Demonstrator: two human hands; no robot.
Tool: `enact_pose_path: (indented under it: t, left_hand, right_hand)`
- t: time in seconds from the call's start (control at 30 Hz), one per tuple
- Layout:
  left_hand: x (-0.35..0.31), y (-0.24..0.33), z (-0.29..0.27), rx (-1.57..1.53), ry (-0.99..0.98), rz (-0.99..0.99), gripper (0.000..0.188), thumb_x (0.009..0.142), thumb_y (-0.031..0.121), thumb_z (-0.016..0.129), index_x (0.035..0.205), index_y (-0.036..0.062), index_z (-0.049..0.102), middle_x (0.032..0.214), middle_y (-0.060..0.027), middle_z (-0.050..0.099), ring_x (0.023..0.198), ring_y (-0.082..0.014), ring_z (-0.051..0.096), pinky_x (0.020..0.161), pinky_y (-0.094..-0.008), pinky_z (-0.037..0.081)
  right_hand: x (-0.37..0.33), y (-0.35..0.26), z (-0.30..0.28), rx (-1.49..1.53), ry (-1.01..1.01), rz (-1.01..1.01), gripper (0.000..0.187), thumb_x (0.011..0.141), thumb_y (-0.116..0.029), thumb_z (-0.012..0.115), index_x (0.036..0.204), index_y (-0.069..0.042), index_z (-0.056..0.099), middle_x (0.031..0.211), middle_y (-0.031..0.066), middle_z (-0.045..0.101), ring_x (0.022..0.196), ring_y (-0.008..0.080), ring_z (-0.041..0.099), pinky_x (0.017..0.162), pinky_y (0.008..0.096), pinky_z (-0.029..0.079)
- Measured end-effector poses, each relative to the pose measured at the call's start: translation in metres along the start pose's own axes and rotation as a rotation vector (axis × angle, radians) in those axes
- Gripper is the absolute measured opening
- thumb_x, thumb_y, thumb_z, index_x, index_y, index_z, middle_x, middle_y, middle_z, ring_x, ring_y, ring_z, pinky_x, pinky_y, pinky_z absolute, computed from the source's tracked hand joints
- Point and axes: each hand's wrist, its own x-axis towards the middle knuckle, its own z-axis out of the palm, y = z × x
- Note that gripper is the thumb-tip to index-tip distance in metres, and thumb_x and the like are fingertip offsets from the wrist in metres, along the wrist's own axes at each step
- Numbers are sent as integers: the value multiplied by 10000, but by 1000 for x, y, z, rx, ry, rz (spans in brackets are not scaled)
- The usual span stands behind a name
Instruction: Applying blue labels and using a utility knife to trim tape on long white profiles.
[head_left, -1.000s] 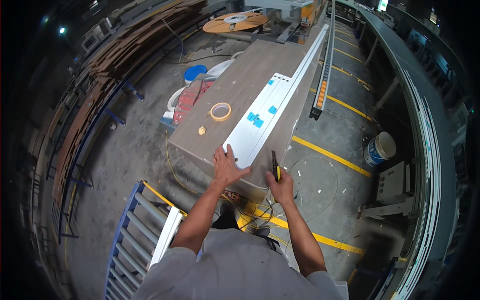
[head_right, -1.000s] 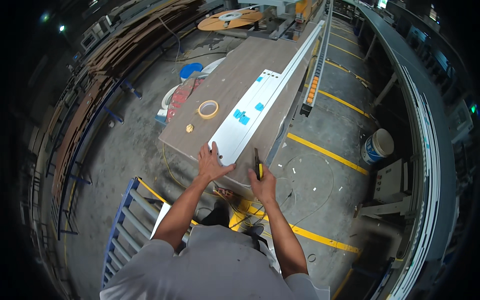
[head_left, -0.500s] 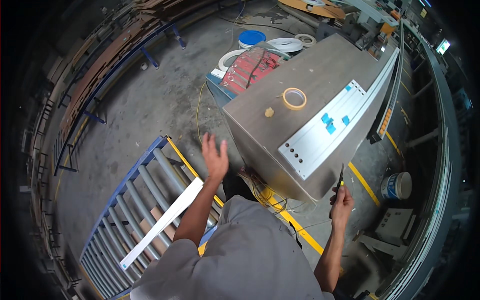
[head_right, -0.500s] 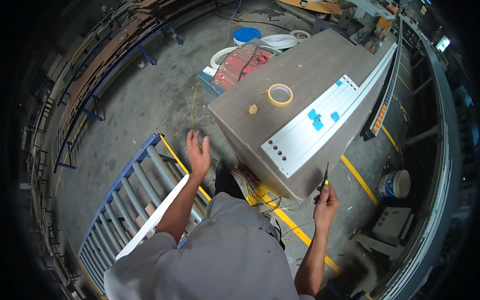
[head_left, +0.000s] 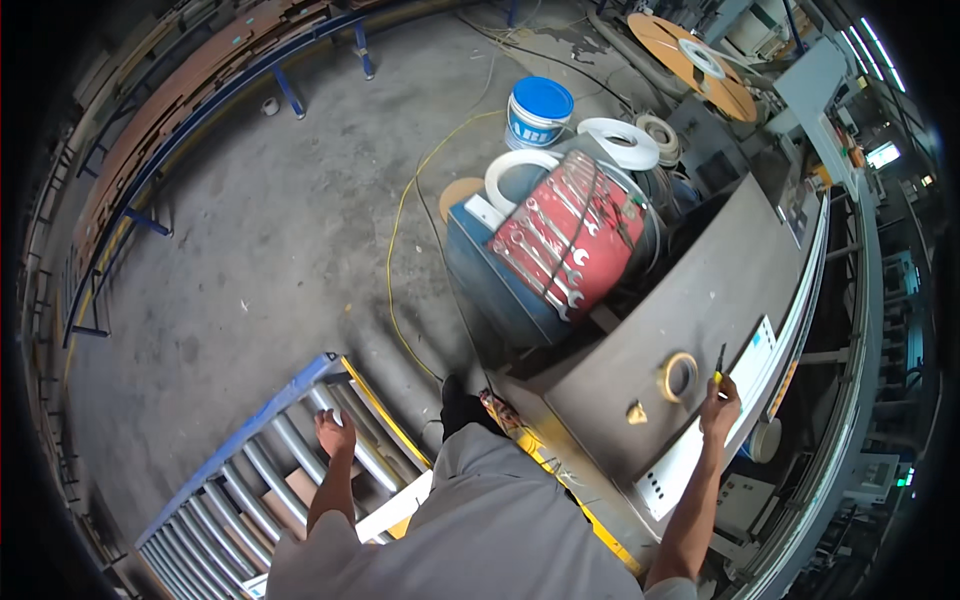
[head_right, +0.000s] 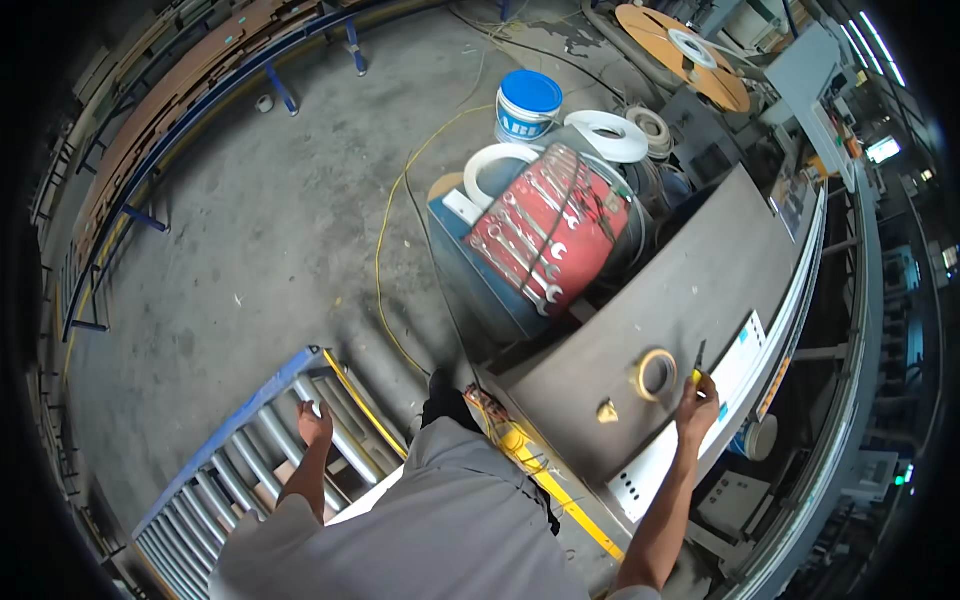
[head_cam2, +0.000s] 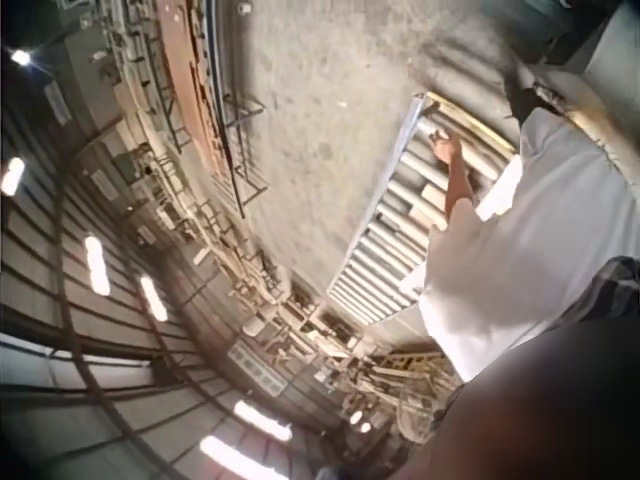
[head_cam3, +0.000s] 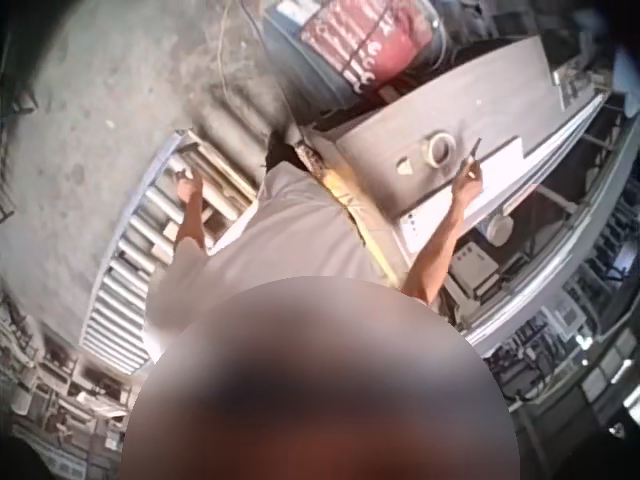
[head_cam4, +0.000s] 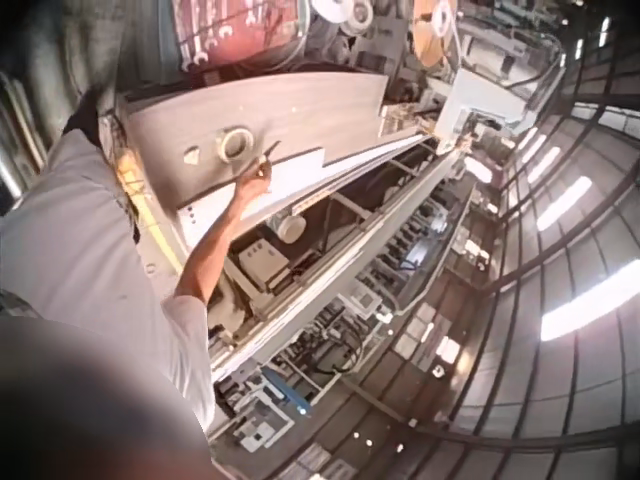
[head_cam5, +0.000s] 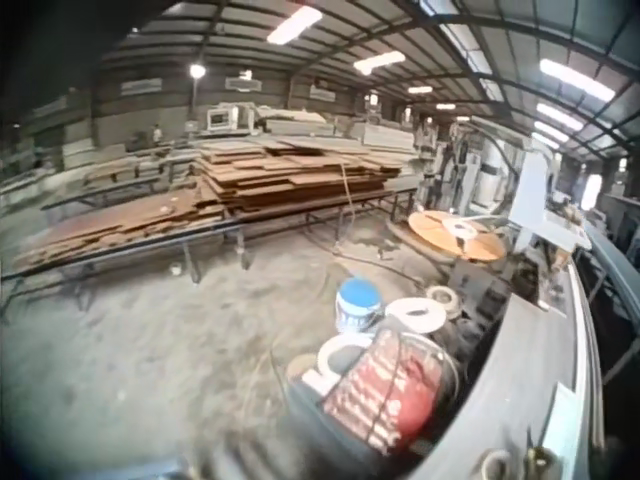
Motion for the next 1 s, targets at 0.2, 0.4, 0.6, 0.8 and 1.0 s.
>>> enact_pose_path:
  t: [0.2, 0.4, 0.6, 0.8, 1.0]
  left_hand:
    - [41, 49, -17, -327, -75, -199, 329, 862, 237, 658, 1036, -41, 629, 1072, -222, 587, 920, -399, 591, 830, -433, 479]
    - [42, 27, -47, -212, -43, -203, 347, 862, 245, 626, 1021, -63, 621, 924, -250, 613, 775, -380, 607, 671, -428, 499]
    - [130, 69, -53, -374, -62, -138, 332, 884, 213, 616, 1076, -58, 607, 1009, -222, 608, 800, -324, 632, 677, -368, 528]
    - [272, 145, -19, -357, -298, -1, 323, 898, 287, 625, 1083, 25, 666, 907, -161, 703, 805, -280, 692, 733, -370, 539]
    - [379, 97, 21, -199, -550, 55, 356, 857, 362, 649, 1004, 41, 696, 896, -173, 703, 775, -310, 681, 722, -372, 539]
  right_hand:
    - [55, 46, 25, -383, -81, 103, 444, 774, -351, 693, 1092, -42, 675, 896, 215, 700, 892, 349, 685, 788, 402, 529]
    - [75, -14, 43, -508, 77, 250, 649, 729, -458, 740, 1175, -2, 618, 1113, 239, 649, 1043, 385, 621, 918, 429, 483]
    - [84, -197, 72, -323, 313, -124, 475, 815, -255, 716, 1186, 22, 610, 1117, 253, 630, 1006, 385, 624, 885, 427, 499]
    - [102, -268, 208, 26, -252, -217, 303, 834, -173, 684, 1077, 4, 650, 892, 151, 704, 792, 259, 683, 748, 342, 529]
    - [104, -345, 340, -201, -559, -223, 369, 770, -332, 730, 1031, -75, 680, 858, 155, 699, 804, 349, 672, 710, 439, 535]
